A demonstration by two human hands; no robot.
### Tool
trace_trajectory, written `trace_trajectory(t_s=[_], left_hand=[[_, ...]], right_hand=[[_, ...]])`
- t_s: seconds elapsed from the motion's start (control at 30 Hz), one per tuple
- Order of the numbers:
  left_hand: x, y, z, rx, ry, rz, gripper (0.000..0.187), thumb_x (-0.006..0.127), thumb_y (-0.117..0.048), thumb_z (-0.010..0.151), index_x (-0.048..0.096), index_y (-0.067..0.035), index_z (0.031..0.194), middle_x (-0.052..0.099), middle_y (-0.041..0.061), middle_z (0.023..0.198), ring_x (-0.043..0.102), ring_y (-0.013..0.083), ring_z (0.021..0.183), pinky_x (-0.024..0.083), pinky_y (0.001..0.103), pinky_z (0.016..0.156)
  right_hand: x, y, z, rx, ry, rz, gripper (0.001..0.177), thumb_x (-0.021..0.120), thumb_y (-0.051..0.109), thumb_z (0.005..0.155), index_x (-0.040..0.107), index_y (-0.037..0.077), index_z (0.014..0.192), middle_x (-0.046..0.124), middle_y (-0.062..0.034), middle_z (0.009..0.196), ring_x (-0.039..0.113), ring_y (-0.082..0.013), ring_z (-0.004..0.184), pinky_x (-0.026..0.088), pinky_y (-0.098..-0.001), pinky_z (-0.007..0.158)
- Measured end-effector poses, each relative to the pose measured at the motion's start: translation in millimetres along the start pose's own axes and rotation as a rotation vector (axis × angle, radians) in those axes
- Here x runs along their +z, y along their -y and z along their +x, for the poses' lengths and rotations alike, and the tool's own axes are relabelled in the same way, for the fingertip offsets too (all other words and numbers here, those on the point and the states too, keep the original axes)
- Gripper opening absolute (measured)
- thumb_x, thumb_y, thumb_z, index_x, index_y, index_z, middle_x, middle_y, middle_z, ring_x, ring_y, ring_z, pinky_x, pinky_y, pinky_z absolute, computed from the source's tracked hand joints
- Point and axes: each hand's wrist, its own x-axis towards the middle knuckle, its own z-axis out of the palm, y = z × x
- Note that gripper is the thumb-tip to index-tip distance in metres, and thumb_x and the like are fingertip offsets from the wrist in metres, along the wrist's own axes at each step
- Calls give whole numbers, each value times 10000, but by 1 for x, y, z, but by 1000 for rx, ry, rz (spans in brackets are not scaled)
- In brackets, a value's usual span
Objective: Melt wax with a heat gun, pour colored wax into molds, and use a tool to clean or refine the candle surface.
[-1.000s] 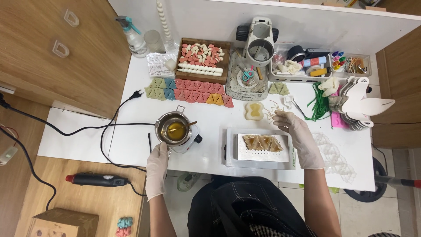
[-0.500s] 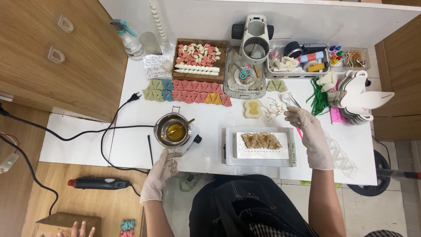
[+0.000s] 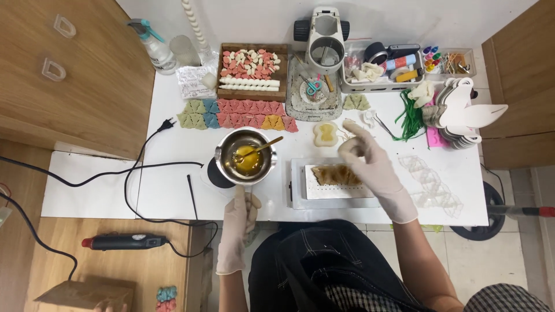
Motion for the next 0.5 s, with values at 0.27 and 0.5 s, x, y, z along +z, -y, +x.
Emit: trace_trajectory(t_s=[0.27, 0.5], left_hand=[[52, 1, -25, -58, 156, 98, 582, 403, -524, 1045, 639, -51, 800, 393, -56, 514, 265, 39, 384, 179, 241, 357], [74, -1, -44, -73, 165, 219, 553, 429, -485, 1047, 628, -48, 771, 407, -44, 527, 289, 51, 424, 206, 257, 404]], right_hand=[[52, -16, -13, -35, 63, 128, 857, 775, 19, 845, 338, 80, 1579, 541, 33, 787, 501, -43, 699, 425, -189, 652], [33, -15, -15, 96, -203, 416, 242, 701, 58, 969, 644, -18, 1192, 614, 15, 783, 547, -47, 653, 440, -207, 585]])
